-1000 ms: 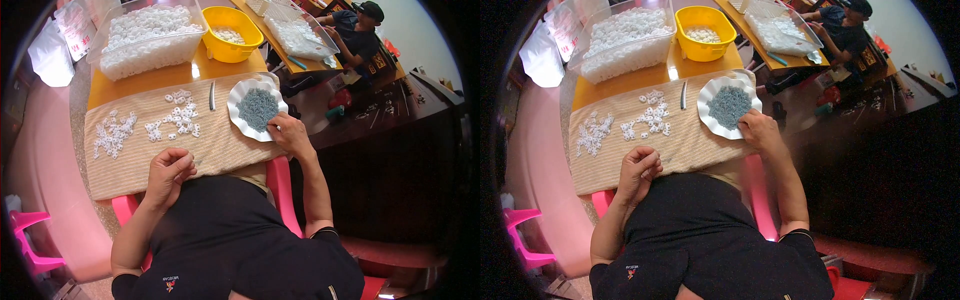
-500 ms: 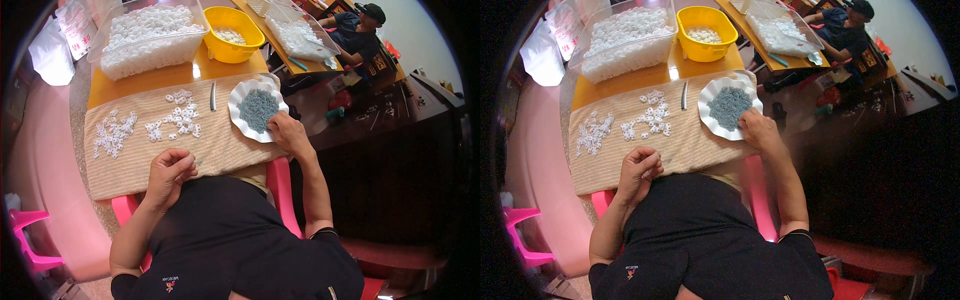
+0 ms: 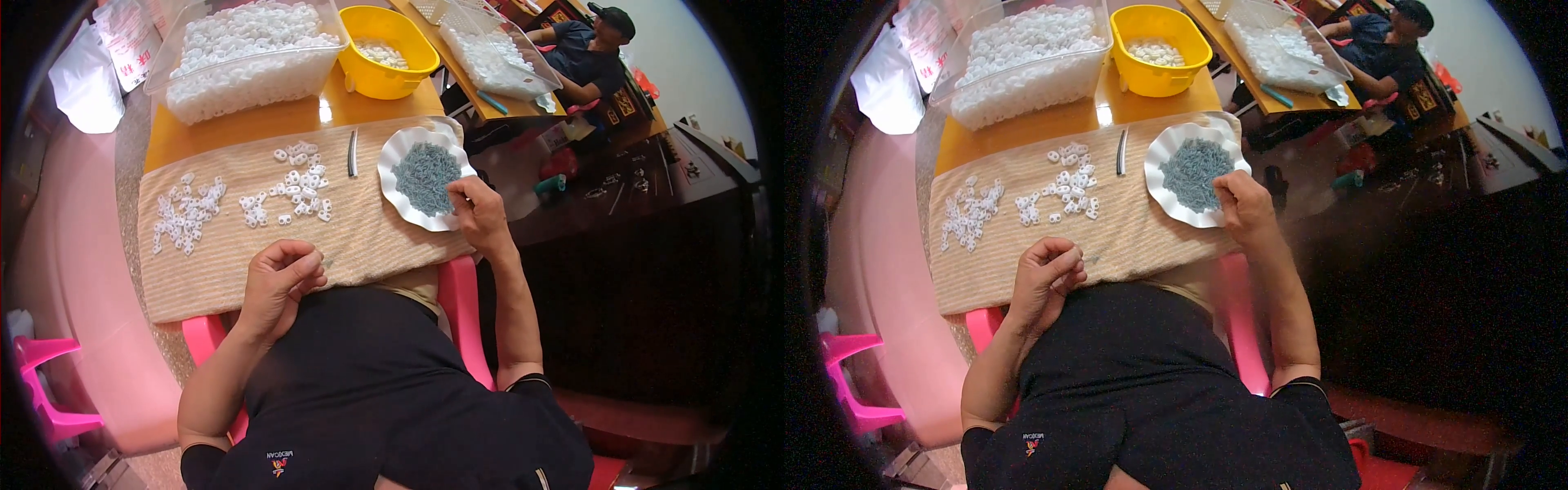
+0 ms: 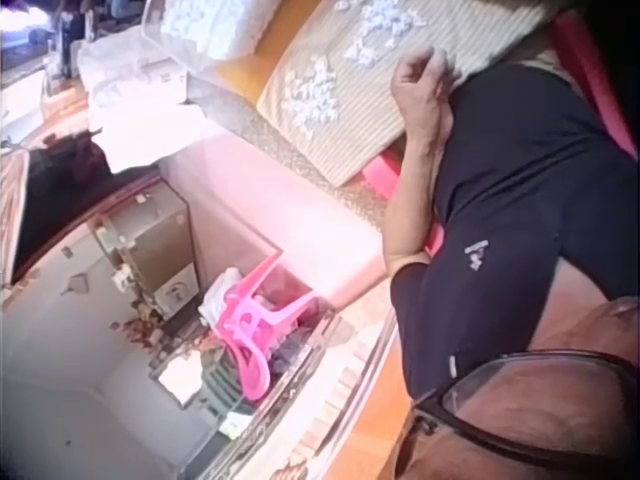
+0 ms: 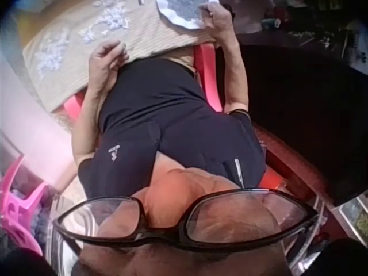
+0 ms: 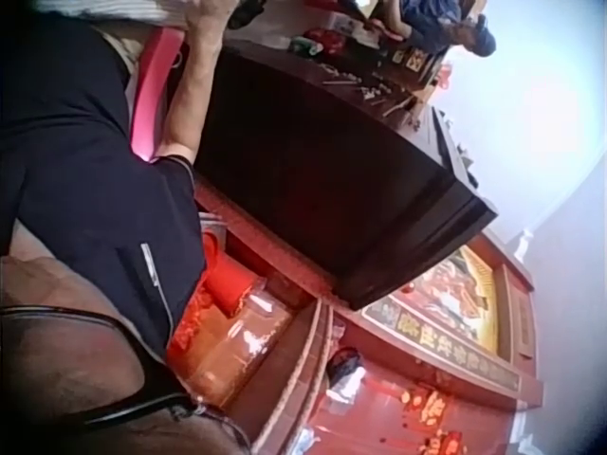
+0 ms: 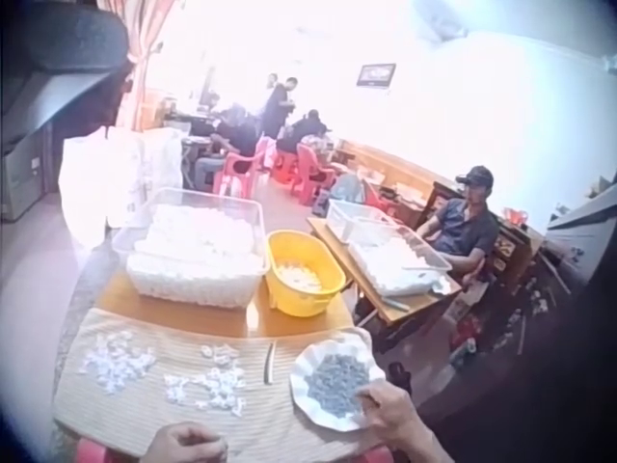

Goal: Assembling small plastic components by inserting gray beads into them.

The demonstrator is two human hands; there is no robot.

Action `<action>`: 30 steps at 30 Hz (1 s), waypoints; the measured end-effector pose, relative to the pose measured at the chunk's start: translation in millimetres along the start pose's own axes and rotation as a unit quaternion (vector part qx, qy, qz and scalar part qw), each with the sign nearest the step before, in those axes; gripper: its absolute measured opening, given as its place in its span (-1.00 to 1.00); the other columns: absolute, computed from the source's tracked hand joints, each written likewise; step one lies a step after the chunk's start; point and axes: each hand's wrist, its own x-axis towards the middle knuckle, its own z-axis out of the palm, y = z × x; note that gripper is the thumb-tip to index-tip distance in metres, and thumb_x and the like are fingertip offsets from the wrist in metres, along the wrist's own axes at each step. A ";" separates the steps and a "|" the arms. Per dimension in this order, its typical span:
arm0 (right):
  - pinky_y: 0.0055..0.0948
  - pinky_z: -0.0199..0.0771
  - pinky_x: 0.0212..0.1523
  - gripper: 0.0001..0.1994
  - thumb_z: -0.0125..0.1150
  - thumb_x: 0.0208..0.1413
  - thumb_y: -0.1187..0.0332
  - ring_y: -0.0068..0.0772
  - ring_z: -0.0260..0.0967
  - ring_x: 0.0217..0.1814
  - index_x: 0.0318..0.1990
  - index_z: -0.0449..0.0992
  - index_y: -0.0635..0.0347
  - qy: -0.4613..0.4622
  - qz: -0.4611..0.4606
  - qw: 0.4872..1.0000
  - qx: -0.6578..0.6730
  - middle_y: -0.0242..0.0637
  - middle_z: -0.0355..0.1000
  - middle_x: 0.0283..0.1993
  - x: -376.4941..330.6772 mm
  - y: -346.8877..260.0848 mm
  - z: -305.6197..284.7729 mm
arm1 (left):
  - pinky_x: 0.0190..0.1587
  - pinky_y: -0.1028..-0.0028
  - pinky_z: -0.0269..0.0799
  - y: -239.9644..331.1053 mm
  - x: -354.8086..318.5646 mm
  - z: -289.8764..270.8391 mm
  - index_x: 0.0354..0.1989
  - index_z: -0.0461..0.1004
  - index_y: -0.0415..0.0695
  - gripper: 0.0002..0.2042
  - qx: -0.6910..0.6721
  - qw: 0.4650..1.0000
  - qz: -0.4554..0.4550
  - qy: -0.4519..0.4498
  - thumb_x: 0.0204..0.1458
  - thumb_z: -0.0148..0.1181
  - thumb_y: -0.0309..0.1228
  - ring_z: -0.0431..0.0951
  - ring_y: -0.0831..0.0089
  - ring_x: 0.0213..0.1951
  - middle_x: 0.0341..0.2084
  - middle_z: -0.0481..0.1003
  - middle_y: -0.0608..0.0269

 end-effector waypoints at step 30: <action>-0.62 0.37 -0.42 -0.89 0.31 0.04 0.47 -0.58 0.36 -0.38 -0.36 0.50 0.32 -0.169 0.011 0.882 0.440 -0.28 0.41 -0.37 -11.4 -111.9 90.6 | -0.26 0.53 0.54 1.2 -0.5 -6.0 -0.22 0.45 -0.20 -0.87 -0.019 0.995 -0.033 -0.096 0.08 0.20 -0.47 0.55 0.51 -0.36 -0.35 0.53 0.24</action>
